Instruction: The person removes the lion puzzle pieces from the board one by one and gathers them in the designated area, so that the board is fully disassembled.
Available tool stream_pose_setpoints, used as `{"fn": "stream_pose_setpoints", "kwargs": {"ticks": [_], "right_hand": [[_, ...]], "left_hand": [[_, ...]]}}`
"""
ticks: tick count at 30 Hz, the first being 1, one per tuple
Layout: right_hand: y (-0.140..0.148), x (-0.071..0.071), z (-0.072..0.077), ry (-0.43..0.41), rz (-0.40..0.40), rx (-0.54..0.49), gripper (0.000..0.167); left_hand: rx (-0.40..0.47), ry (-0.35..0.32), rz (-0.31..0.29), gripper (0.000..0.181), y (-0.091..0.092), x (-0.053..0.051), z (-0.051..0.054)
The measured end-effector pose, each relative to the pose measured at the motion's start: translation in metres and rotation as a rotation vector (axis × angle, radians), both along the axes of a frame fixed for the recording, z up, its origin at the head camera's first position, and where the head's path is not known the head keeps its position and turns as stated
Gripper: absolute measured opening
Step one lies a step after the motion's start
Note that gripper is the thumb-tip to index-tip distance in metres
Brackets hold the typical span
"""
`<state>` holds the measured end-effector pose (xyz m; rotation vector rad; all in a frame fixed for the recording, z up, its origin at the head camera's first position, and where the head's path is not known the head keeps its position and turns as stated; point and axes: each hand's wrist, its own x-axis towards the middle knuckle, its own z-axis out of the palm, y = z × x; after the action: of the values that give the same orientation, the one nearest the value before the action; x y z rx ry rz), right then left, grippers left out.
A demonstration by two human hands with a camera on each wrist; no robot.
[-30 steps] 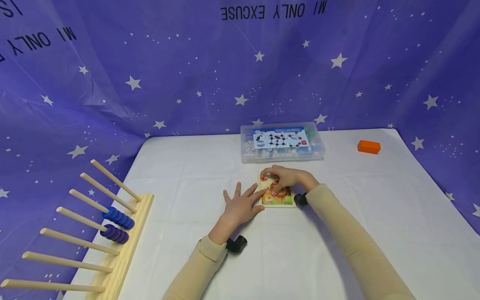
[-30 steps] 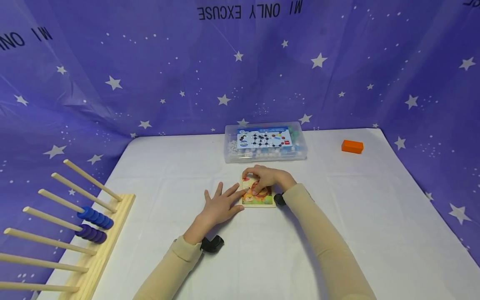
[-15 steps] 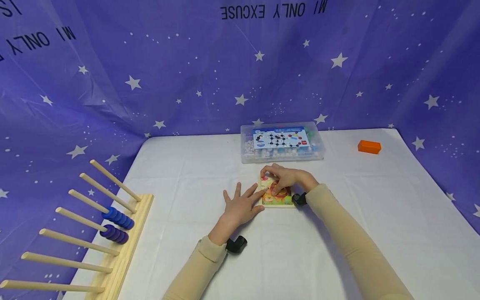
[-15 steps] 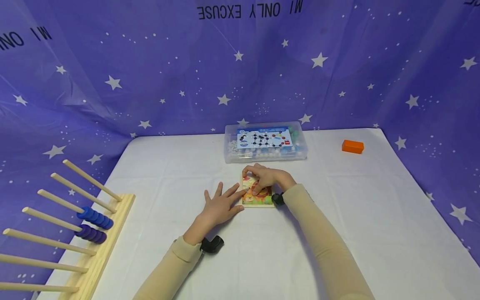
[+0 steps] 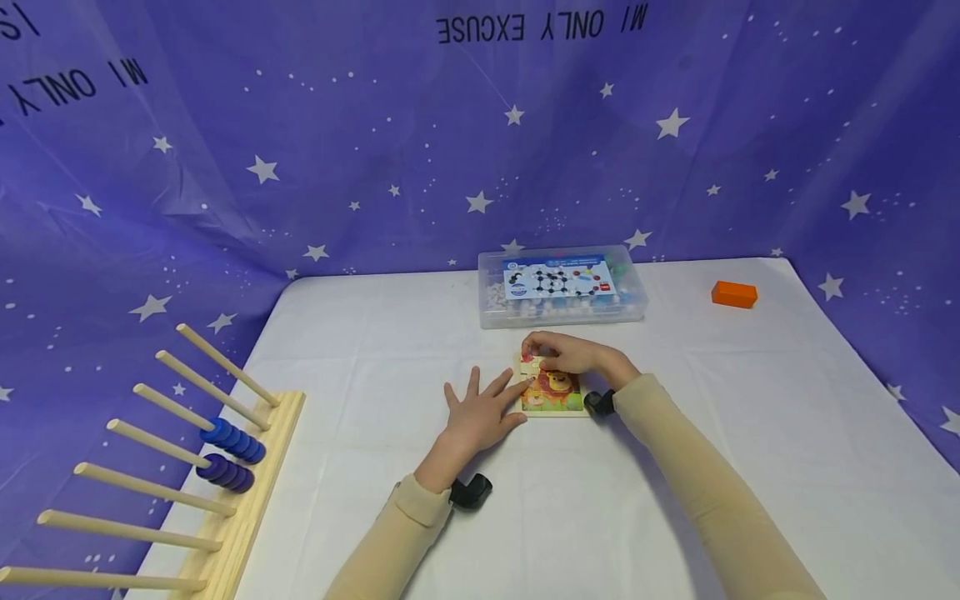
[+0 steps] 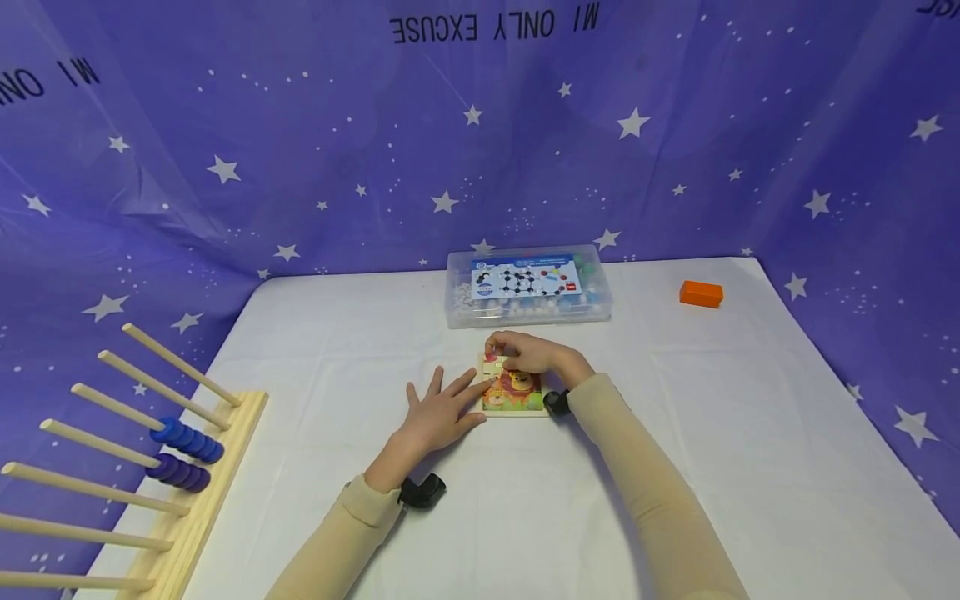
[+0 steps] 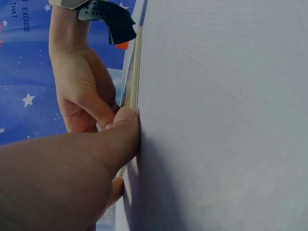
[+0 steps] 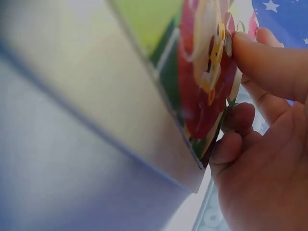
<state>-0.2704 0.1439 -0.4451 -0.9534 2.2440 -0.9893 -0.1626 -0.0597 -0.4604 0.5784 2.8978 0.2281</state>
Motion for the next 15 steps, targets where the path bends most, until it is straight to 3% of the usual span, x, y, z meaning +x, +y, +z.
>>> {"fn": "stream_pose_setpoints", "kwargs": {"ticks": [10, 15], "right_hand": [[-0.0037, 0.0015, 0.0009, 0.090, -0.012, 0.066, 0.039], [-0.0017, 0.0001, -0.0002, 0.066, -0.039, 0.058, 0.036]], "left_hand": [[-0.005, 0.005, 0.000, 0.054, 0.0004, -0.0002, 0.0004], [0.001, -0.004, 0.002, 0.055, 0.0005, 0.0004, 0.0022]]}}
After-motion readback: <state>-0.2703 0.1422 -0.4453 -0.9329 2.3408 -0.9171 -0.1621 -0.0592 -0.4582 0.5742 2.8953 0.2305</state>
